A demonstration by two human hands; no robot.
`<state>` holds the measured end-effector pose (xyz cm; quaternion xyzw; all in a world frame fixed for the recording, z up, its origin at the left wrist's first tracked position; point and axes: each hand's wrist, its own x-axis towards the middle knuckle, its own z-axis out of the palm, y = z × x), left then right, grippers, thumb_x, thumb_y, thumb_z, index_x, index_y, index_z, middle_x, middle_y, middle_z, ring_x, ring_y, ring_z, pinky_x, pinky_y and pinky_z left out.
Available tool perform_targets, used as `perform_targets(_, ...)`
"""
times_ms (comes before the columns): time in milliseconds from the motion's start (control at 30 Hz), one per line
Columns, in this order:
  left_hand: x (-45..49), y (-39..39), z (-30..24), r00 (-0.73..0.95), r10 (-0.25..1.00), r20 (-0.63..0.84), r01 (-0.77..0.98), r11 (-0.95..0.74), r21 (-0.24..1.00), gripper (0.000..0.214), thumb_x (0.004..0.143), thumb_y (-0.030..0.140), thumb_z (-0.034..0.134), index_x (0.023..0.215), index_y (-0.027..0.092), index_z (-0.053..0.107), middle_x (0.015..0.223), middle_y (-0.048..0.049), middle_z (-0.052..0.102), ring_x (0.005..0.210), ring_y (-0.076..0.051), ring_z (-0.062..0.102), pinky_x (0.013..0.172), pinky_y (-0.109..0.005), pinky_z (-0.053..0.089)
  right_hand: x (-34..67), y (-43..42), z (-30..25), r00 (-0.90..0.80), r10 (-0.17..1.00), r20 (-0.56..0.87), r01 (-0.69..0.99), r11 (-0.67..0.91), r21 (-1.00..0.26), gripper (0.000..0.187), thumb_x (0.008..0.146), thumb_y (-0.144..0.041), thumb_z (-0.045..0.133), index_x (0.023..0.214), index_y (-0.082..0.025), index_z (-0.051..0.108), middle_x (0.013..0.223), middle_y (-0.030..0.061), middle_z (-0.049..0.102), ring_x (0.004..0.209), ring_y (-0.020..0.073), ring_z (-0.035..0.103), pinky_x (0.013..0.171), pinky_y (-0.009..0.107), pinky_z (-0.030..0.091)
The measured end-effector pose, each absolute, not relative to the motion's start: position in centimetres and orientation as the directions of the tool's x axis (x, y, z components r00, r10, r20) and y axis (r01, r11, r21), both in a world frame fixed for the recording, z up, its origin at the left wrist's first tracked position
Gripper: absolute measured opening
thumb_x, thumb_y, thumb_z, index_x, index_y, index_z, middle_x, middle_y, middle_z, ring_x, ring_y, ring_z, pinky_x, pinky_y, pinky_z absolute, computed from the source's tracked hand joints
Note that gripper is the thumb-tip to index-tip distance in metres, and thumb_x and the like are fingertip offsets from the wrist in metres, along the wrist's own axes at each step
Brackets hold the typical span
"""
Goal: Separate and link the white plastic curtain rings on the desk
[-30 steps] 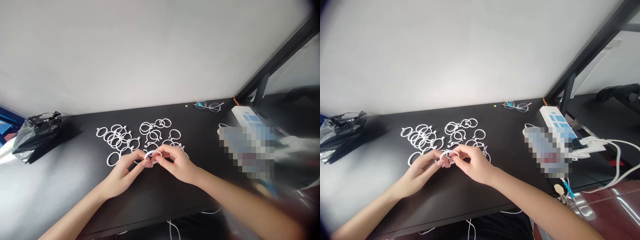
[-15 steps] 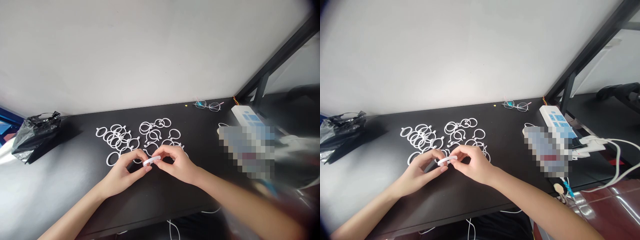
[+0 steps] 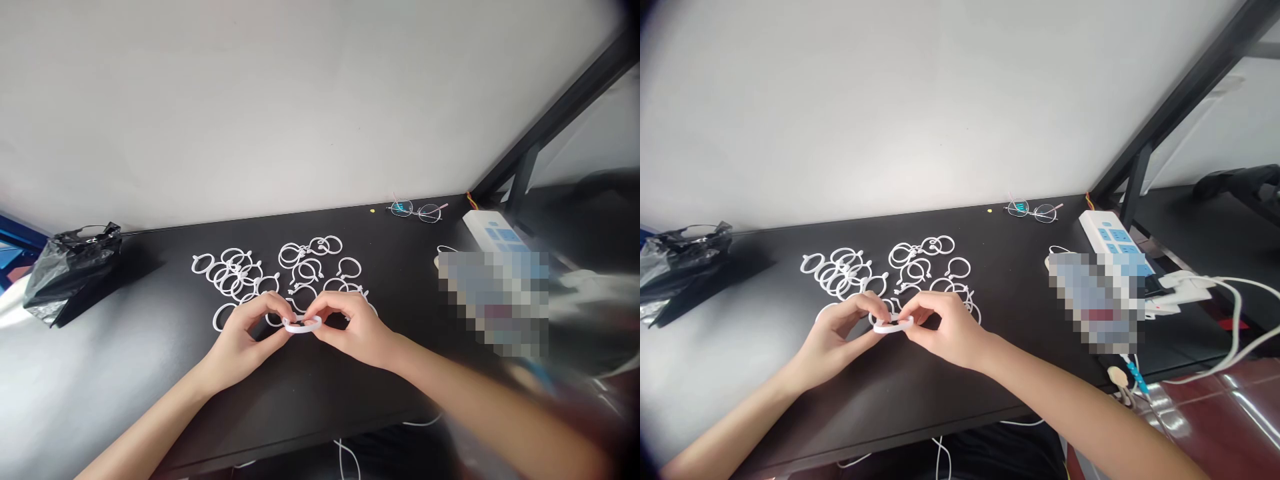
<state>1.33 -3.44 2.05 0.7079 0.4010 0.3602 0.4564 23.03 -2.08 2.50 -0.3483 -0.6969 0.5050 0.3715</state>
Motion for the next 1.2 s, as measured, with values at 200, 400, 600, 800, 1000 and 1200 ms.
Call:
perform_targets(200, 1.38, -3.45, 1.99, 0.393, 0.904, 0.167, 0.234, -0.274, 0.933, 0.003, 0.09, 0.018, 0.061, 0.092, 0.02, 0.062, 0.09, -0.0032, 0.064, 0.084, -0.014, 0.061, 0.079, -0.029, 0.05, 23.03, -2.07, 2.35, -0.479, 0.859, 0.178, 0.109, 0.26, -0.96, 0.012, 0.078, -0.009, 0.064, 0.085, -0.017, 0.07, 0.081, 0.0009, 0.07, 0.073, 0.0125, 0.065, 0.071, 0.026, 0.055)
perform_targets(400, 1.46, -3.4, 2.0, 0.375, 0.906, 0.196, 0.256, -0.305, 0.917, 0.003, 0.09, 0.019, 0.061, 0.092, 0.02, 0.062, 0.09, -0.0037, 0.066, 0.084, -0.015, 0.062, 0.078, -0.029, 0.051, 23.05, -2.07, 2.43, -0.476, 0.861, 0.178, 0.125, 0.266, -0.956, 0.012, 0.08, -0.011, 0.063, 0.086, -0.018, 0.07, 0.081, 0.0008, 0.07, 0.073, 0.0127, 0.065, 0.071, 0.027, 0.055)
perform_targets(600, 1.38, -3.56, 1.97, 0.347, 0.914, 0.212, 0.283, -0.317, 0.905, 0.004, 0.09, 0.022, 0.061, 0.094, 0.02, 0.062, 0.089, -0.0045, 0.066, 0.083, -0.016, 0.062, 0.077, -0.03, 0.053, 23.08, -2.12, 2.81, -0.481, 0.862, 0.158, 0.151, 0.259, -0.954, 0.008, 0.083, -0.015, 0.063, 0.085, -0.019, 0.069, 0.079, 0.0002, 0.069, 0.072, 0.0129, 0.065, 0.071, 0.027, 0.056)
perform_targets(800, 1.31, -3.54, 1.61, 0.317, 0.893, 0.32, 0.335, -0.421, 0.843, 0.004, 0.09, 0.02, 0.06, 0.093, 0.019, 0.062, 0.084, -0.004, 0.065, 0.079, -0.016, 0.062, 0.073, -0.029, 0.052, 23.04, -2.2, 2.8, -0.483, 0.861, 0.16, 0.138, 0.255, -0.957, 0.008, 0.084, -0.017, 0.062, 0.09, -0.019, 0.068, 0.082, 0.0003, 0.071, 0.073, 0.0127, 0.066, 0.072, 0.027, 0.056)
perform_targets(1000, 1.2, -3.32, 1.68, 0.328, 0.854, 0.403, 0.379, -0.51, 0.772, 0.007, 0.089, 0.014, 0.06, 0.091, 0.02, 0.063, 0.083, -0.0034, 0.065, 0.076, -0.015, 0.062, 0.069, -0.029, 0.05, 23.01, -2.13, 2.72, -0.489, 0.855, 0.171, 0.142, 0.271, -0.952, 0.009, 0.085, -0.017, 0.062, 0.09, -0.019, 0.068, 0.083, 0.001, 0.071, 0.073, 0.013, 0.066, 0.073, 0.027, 0.056)
perform_targets(1200, 1.19, -3.32, 1.67, 0.338, 0.852, 0.4, 0.383, -0.513, 0.768, 0.008, 0.089, 0.014, 0.06, 0.093, 0.02, 0.063, 0.087, -0.0049, 0.065, 0.081, -0.017, 0.062, 0.072, -0.03, 0.051, 23.06, -2.13, 2.68, -0.489, 0.856, 0.169, 0.161, 0.279, -0.947, 0.007, 0.085, -0.017, 0.063, 0.087, -0.018, 0.069, 0.08, 0.001, 0.071, 0.073, 0.0137, 0.066, 0.072, 0.028, 0.056)
